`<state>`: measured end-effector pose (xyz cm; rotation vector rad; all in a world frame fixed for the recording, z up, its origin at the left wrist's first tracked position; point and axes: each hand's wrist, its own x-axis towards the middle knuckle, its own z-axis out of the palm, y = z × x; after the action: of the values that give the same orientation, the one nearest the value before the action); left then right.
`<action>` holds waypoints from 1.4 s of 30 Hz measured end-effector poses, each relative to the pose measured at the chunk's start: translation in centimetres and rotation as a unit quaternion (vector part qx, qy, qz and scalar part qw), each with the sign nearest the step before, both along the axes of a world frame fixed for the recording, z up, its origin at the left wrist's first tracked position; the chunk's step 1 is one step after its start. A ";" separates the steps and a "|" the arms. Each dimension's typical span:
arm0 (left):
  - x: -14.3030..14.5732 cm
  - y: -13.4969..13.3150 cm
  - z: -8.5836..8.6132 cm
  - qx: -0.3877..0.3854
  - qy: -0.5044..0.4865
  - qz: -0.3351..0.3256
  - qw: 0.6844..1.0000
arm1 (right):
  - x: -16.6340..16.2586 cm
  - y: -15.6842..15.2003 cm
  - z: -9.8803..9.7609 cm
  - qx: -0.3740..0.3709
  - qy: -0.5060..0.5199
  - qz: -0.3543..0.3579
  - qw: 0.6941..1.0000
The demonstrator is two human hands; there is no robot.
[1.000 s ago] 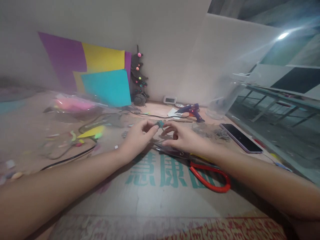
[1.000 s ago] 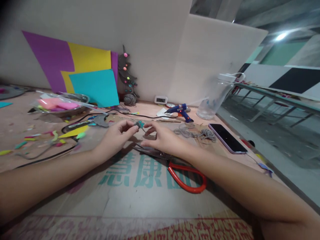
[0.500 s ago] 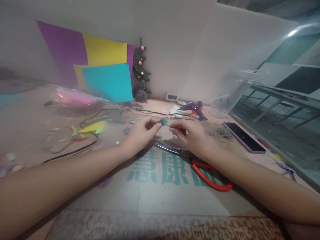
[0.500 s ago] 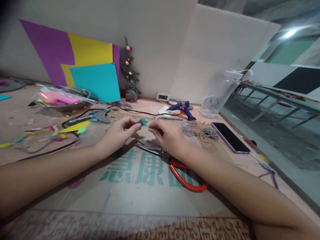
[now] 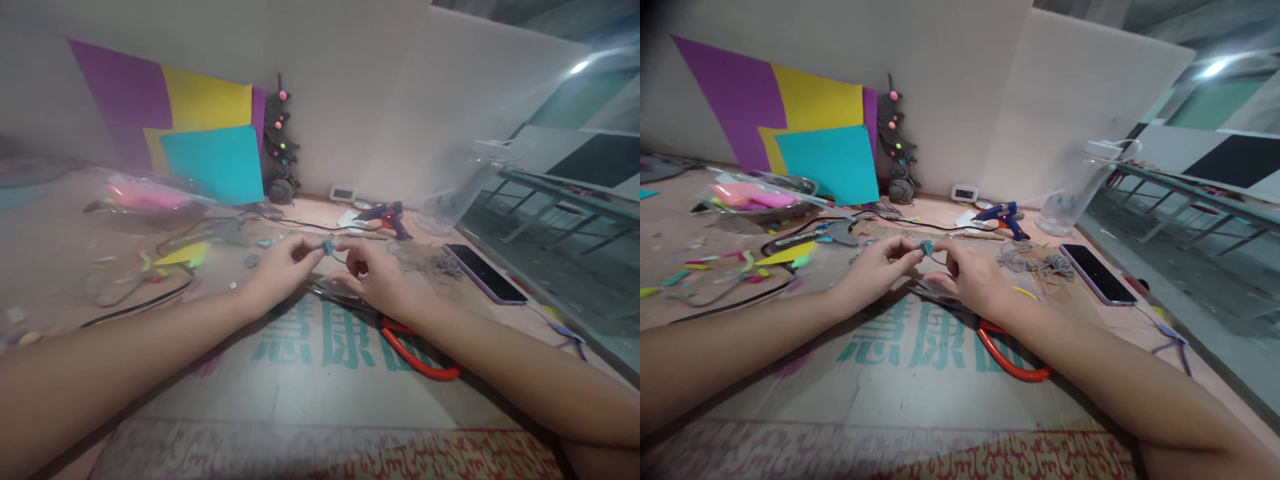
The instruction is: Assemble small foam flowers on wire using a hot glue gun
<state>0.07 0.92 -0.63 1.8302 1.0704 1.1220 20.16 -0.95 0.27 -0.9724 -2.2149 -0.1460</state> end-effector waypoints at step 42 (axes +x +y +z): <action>0.0 -0.4 0.4 0.016 0.052 -0.024 0.998 | 0.2 -0.2 -0.1 -0.004 0.045 0.028 0.999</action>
<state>0.07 0.49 -0.20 1.9487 1.0670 1.0312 20.40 -1.13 0.20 -0.9022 -2.1601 -0.0668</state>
